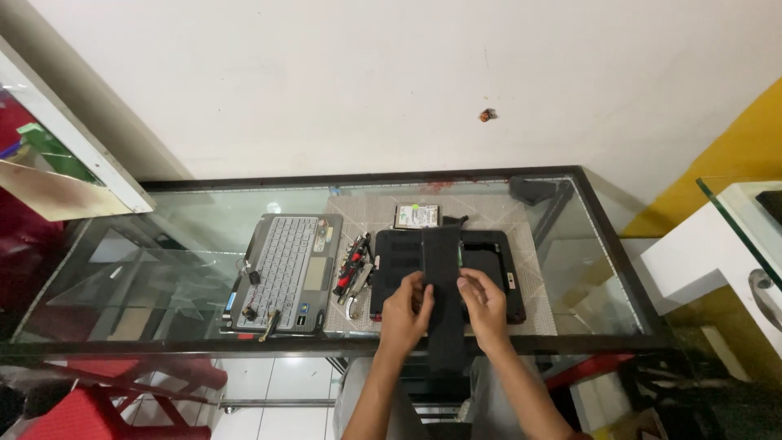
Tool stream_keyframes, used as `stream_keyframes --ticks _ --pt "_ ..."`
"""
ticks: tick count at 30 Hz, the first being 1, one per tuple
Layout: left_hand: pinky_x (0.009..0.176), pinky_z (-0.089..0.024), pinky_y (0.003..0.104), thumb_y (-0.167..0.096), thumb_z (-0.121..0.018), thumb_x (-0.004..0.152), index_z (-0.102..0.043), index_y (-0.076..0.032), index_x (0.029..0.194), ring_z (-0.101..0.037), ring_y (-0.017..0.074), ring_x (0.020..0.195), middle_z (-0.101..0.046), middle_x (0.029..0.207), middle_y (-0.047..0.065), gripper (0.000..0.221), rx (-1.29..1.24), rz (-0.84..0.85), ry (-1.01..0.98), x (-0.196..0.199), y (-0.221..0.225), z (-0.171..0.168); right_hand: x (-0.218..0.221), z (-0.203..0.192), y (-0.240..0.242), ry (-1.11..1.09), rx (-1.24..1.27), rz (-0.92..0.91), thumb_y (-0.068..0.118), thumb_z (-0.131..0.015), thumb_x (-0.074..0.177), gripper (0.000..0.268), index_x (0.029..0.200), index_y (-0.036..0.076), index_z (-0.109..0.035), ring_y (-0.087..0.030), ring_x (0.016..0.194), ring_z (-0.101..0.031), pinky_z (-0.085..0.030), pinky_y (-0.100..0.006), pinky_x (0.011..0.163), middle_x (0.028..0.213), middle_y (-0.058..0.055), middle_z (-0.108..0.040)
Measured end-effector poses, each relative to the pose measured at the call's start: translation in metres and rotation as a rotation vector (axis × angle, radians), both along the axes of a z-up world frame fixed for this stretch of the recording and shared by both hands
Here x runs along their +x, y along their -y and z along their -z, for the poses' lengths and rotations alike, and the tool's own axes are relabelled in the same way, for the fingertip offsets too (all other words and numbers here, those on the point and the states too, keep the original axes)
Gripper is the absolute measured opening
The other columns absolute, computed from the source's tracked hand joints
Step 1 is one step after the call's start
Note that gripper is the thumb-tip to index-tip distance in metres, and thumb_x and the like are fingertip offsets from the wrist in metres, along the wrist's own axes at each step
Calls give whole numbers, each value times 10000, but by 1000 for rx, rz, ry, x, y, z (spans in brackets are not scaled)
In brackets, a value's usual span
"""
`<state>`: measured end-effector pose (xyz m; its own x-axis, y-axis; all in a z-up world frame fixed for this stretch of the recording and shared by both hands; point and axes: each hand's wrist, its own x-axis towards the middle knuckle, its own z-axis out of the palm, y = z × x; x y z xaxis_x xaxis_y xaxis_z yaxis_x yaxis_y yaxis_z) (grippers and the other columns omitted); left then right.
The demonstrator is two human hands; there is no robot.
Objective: Disassembling a laptop by removing the internal hard drive and disconnecting ribbon cables.
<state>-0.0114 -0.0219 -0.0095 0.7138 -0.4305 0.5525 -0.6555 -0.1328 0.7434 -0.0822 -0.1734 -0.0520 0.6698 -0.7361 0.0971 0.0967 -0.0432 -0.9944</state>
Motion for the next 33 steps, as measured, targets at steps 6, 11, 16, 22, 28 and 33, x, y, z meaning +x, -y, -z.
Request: stream_keyframes --ticks 6,11,16,22,28,33 --pt "525 -586 436 -110 -593 999 -583 12 1200 -735 381 688 -723 861 226 236 16 -21 13 -7 -2 -17 0 3 -3 6 -69 -67 118 -781 921 417 1305 -8 -678 -227 1015 -704 -583 -419 895 1088 -185 -764" --pt "639 -605 448 -63 -573 1002 -616 3 1236 -739 393 821 -729 936 230 247 -38 21 -2 -10 -5 -20 -2 -1 -5 24 -154 -11 94 -785 909 409 1304 25 -707 -298 1055 -699 -562 -458 924 1091 -219 -751" --pt "751 -600 402 15 -526 1002 -679 -64 1124 -734 357 890 -720 936 148 212 -95 139 4 -1 -8 -9 -2 -11 -6 56 -140 -9 -4 -679 952 211 1023 117 -836 -219 946 -756 -602 -369 845 967 -97 -801" --pt "684 -566 443 -174 -494 1025 -639 -74 1065 -702 350 777 -698 1029 182 180 -165 266 -112 -3 -11 -16 -6 -24 -5 153 -196 -6 -42 -655 960 243 930 120 -835 -193 933 -744 -583 -367 809 1003 -105 -804" --pt "638 -603 419 -18 -624 958 -495 10 1151 -722 374 777 -626 1118 236 235 -214 223 -123 -3 -7 -15 -10 -35 -20 234 36 -225 39 -820 822 726 1492 105 -549 -148 1012 -695 -561 -284 885 1154 -85 -718" --pt "658 -593 431 -43 -694 934 -486 25 1260 -686 407 825 -567 1019 204 393 -199 176 2 -2 -4 -8 -6 -27 -16 124 -38 -256 30 -787 879 378 1253 47 -741 -248 1025 -750 -599 -381 876 1086 -149 -796"
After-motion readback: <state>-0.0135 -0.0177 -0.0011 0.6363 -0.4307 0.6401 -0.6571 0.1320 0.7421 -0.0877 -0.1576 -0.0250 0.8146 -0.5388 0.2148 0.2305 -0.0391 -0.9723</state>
